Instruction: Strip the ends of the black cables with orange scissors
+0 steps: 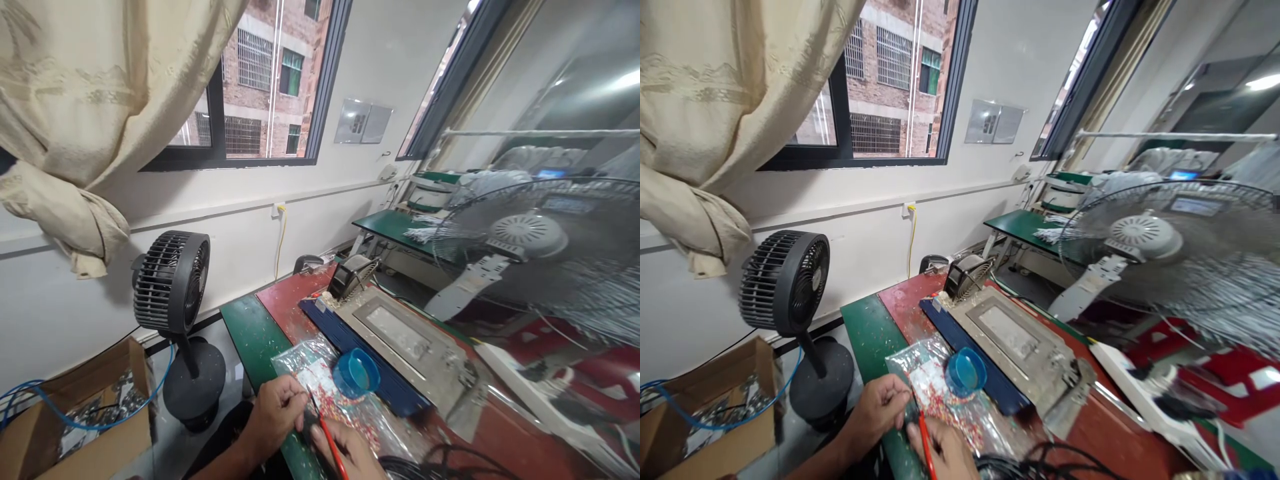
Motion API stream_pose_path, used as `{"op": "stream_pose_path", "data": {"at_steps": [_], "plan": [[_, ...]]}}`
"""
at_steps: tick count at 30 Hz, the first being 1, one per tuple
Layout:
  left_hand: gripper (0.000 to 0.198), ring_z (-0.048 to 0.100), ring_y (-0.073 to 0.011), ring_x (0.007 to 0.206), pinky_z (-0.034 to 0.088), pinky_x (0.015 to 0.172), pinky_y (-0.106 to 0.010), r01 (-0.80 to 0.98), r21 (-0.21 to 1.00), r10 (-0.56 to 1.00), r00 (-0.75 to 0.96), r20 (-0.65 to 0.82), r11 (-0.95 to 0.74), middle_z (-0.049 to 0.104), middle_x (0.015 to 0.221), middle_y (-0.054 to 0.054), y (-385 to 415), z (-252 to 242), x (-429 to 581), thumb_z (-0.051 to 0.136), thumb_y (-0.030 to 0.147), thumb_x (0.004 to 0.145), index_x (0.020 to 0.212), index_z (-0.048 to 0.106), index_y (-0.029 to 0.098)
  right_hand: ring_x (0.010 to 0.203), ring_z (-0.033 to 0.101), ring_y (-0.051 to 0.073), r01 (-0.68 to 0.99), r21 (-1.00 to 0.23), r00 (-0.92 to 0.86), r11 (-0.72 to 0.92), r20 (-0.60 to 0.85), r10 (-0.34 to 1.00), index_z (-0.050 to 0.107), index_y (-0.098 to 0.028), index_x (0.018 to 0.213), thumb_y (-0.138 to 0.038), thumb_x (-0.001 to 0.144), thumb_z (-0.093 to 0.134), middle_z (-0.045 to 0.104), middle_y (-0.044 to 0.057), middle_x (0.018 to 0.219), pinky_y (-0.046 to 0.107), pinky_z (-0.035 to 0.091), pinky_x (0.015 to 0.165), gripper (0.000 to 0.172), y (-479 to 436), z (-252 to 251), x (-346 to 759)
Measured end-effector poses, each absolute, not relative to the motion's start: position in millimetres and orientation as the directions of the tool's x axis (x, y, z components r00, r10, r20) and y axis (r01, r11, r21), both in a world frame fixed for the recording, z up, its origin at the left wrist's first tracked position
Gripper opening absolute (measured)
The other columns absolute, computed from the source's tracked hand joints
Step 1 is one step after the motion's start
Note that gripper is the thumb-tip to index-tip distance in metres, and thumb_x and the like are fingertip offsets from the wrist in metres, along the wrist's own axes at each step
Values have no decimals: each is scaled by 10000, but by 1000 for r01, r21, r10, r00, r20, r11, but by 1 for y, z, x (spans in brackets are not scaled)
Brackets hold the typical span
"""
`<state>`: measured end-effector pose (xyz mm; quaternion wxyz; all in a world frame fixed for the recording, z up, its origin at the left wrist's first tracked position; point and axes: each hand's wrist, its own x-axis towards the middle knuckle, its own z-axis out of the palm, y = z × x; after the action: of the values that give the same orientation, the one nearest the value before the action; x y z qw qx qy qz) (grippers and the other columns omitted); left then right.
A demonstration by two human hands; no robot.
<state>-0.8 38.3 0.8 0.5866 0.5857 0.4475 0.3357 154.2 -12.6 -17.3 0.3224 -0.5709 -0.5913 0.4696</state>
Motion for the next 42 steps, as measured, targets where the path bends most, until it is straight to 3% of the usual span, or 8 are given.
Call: {"op": "stream_pose_path", "data": {"at_steps": [5, 12, 18, 22, 25, 33, 38, 42], "plan": [[173, 355, -71, 410, 264, 449, -207, 124, 989, 914, 388, -120, 77, 478, 443, 54, 40, 5, 1, 478, 289, 778, 662, 523, 170, 528, 348, 107, 392, -915, -129, -95, -157, 979, 478, -175, 544, -622, 758, 434, 378, -38, 526, 217, 246, 498, 498, -12, -17, 151], [166, 365, -72, 425, 263, 463, -214, 73, 993, 910, 397, -119, 98, 484, 455, 53, 45, 3, 2, 498, 295, 768, 672, 535, 165, 457, 354, 95, 330, -932, -59, -151, -180, 982, 471, -177, 489, -625, 729, 489, 366, -43, 455, 223, 229, 449, 508, -12, -15, 150], [300, 269, -35, 388, 162, 412, -216, -110, 930, 827, 503, -252, 350, 485, 528, 61, 42, -1, 1, 586, 443, 708, 771, 529, 155, 288, 258, 58, 143, -949, 48, -282, -278, 959, 489, -182, 488, -718, 680, 452, 307, -73, 305, 218, 143, 342, 570, -9, -27, 149], [353, 277, -31, 428, 165, 433, -211, -219, 860, 778, 566, -273, 461, 409, 521, 81, 36, -3, 2, 687, 413, 628, 801, 563, 132, 261, 277, 48, -89, -939, 86, -332, -340, 937, 500, -175, 478, -748, 605, 499, 326, -74, 278, 195, 157, 317, 588, -4, -27, 147], [316, 315, -40, 409, 205, 429, -213, -198, 871, 774, 572, -271, 450, 433, 464, 72, 31, -3, 3, 692, 385, 634, 771, 586, 121, 261, 297, 50, -167, -927, 107, -336, -356, 928, 496, -174, 476, -736, 592, 528, 346, -70, 275, 190, 179, 314, 575, -4, -21, 144], [268, 377, -50, 396, 257, 404, -201, -177, 878, 781, 557, -283, 445, 505, 486, 32, 27, -2, 8, 671, 372, 654, 669, 587, 118, 312, 354, 52, -137, -941, 34, -310, -317, 948, 516, -160, 523, -655, 635, 585, 417, -58, 343, 187, 249, 344, 512, -9, -15, 145], [256, 376, -44, 406, 244, 403, -201, -215, 872, 792, 552, -263, 440, 534, 560, 11, 26, -9, 8, 647, 358, 680, 695, 606, 105, 282, 332, 37, -170, -930, 28, -325, -334, 942, 499, -151, 501, -663, 605, 605, 395, -63, 323, 180, 225, 320, 533, -9, -17, 142], [287, 323, -38, 373, 198, 396, -205, -211, 877, 791, 555, -256, 432, 469, 452, 46, 26, -6, 8, 642, 394, 682, 645, 586, 115, 256, 331, 32, -295, -876, 4, -382, -401, 916, 496, -157, 520, -644, 677, 556, 420, -62, 341, 158, 216, 280, 515, -12, -2, 138]]}}
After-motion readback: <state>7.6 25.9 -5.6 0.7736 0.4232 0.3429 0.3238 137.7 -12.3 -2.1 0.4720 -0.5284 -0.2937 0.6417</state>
